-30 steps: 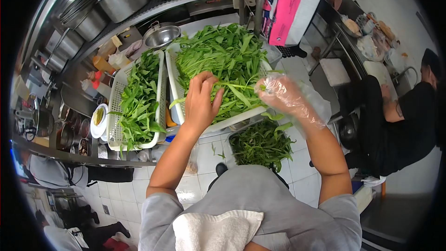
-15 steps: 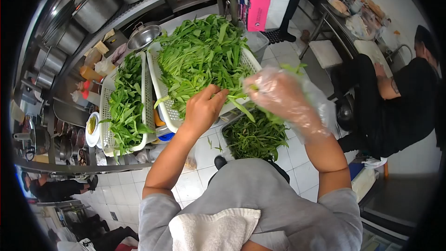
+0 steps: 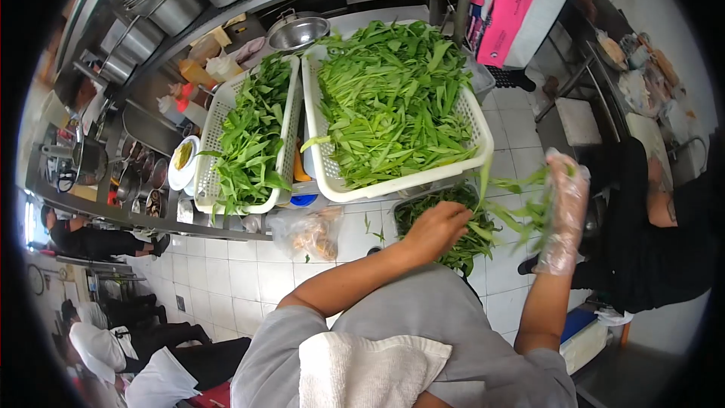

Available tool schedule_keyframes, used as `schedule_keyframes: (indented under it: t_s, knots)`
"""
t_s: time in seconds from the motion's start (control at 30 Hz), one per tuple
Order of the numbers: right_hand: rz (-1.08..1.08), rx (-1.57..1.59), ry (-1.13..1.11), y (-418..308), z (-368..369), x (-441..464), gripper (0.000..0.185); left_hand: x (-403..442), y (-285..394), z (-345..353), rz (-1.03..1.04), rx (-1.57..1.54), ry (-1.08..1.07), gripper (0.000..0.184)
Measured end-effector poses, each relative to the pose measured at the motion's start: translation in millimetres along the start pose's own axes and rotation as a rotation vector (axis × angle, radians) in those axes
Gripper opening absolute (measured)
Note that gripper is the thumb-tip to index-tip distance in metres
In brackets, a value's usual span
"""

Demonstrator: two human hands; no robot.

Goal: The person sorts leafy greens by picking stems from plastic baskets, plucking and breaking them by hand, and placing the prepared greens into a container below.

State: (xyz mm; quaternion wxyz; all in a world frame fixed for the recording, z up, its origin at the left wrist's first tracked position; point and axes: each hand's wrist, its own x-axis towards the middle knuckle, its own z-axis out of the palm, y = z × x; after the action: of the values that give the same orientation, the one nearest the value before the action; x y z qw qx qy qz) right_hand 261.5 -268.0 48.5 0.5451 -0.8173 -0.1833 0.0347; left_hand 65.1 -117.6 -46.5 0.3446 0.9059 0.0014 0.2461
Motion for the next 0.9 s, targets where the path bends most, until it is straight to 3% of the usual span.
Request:
schedule_keyframes:
  t_s: [0.07,0.2,0.27,0.37,0.43,0.47,0.53,0.57,0.6,0.7,0.9]
  knots:
    - [0.047,-0.004,0.008,14,-18,-1,0.02,7,-2,-8,0.147,-0.022,0.056,0.027]
    - [-0.023,0.076,-0.01,15,-38,-21,0.016,47,-37,-71,-0.02,0.015,0.119,0.011]
    - [0.037,0.083,-0.023,19,-43,-28,0.015,74,-67,-114,0.011,0.32,0.205,0.008]
    - [-0.018,0.142,-0.05,18,-43,-38,0.014,107,-143,-161,-0.101,0.558,0.329,0.011]
    - [0.015,0.178,-0.076,23,-42,-41,0.014,117,-195,-184,-0.323,0.654,0.139,0.025]
    - [0.043,0.207,-0.099,24,-41,-42,0.015,122,-208,-190,-0.334,0.661,0.138,0.025]
    - [0.093,0.219,-0.12,14,-38,-47,0.014,117,-226,-194,-0.399,0.732,-0.266,0.032]
    - [0.131,0.232,-0.121,9,-37,-48,0.013,110,-235,-186,-0.231,0.797,-0.063,0.036]
    - [0.13,0.23,-0.128,9,-35,-48,0.013,113,-247,-186,-0.238,0.797,-0.06,0.036]
    - [0.098,0.181,-0.119,15,-31,-49,0.008,144,-236,-202,-0.419,0.792,-0.408,0.023]
    - [0.054,0.145,-0.255,23,-24,-43,0.008,176,-131,-267,-0.316,0.915,-0.055,0.029]
